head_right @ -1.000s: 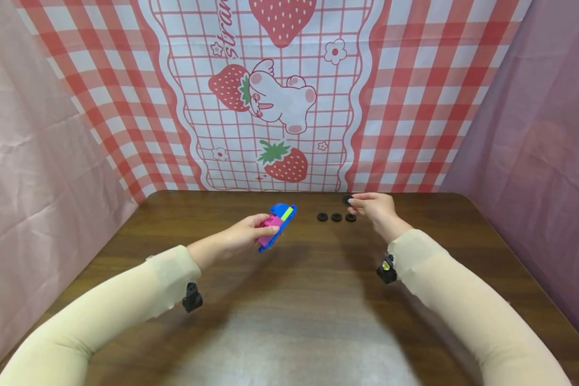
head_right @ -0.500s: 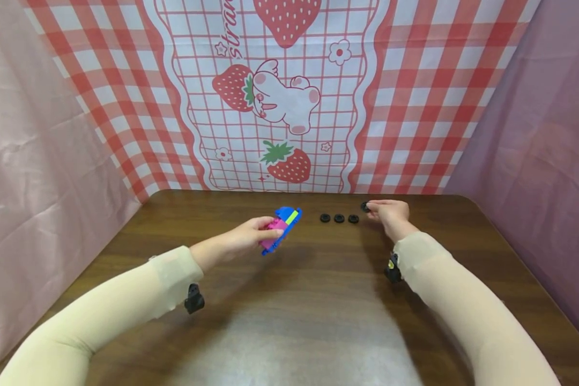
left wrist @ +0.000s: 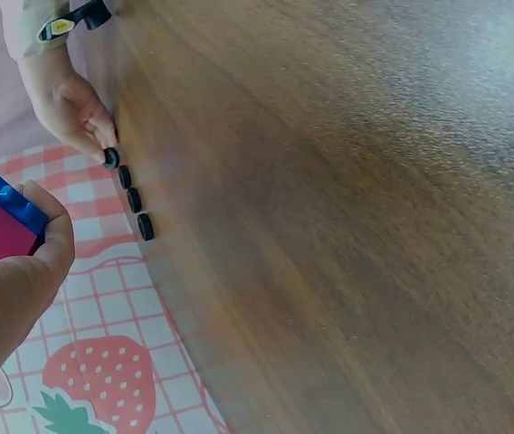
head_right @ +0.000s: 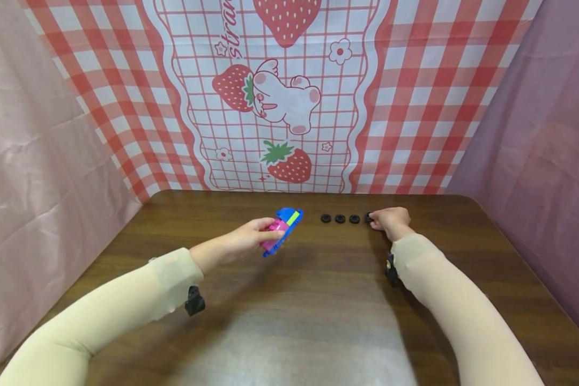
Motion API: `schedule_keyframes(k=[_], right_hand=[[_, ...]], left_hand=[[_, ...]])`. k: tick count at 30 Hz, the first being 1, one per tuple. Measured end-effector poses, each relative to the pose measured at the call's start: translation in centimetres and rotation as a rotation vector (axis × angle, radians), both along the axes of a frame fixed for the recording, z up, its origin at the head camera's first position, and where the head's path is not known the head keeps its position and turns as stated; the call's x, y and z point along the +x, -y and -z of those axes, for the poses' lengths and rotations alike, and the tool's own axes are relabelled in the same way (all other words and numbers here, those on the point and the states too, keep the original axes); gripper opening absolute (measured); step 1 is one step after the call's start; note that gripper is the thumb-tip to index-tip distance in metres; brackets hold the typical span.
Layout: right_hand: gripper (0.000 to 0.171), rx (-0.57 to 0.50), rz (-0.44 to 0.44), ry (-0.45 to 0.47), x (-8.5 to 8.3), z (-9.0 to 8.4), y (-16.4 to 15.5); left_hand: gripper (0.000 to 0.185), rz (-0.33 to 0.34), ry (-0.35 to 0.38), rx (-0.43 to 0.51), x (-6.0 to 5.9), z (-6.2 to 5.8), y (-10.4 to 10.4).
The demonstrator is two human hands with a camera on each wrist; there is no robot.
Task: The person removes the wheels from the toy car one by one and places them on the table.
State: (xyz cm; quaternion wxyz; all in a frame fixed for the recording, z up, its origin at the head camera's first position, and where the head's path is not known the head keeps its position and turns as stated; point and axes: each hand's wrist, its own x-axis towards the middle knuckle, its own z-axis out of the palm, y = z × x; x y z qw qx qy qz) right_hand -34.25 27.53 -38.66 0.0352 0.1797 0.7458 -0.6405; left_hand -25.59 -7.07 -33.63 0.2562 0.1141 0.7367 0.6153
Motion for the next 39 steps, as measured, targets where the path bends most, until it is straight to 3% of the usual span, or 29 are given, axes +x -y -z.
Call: schedule_keyframes(k=[3,11,22,31,39], right_hand=[[0.028,0.054,0.021,0.032,-0.5,0.2,0.1],[0.048,0.226,0.069,0.092,-1.2,-0.1,0.3],[0.06,0.253,0.051,0.104,-1.2,-0.4,0.2],[0.06,0.279,0.012,0.114,-0.6,-1.0,0.4],[0.061,0.282,0.023,0.139,-0.2,-1.6,0.8]], left_hand=[[0.047,-0.008,-0.003,0.015,0.0,0.0,0.0],[0.045,-0.008,-0.014,0.038,0.1,-0.4,0.0],[0.046,-0.004,-0.009,0.04,0.2,-0.4,0.4],[0.045,0.011,-0.019,0.05,0.1,0.0,0.4],[0.043,-0.012,-0.003,0.078,0.3,-0.4,0.3]])
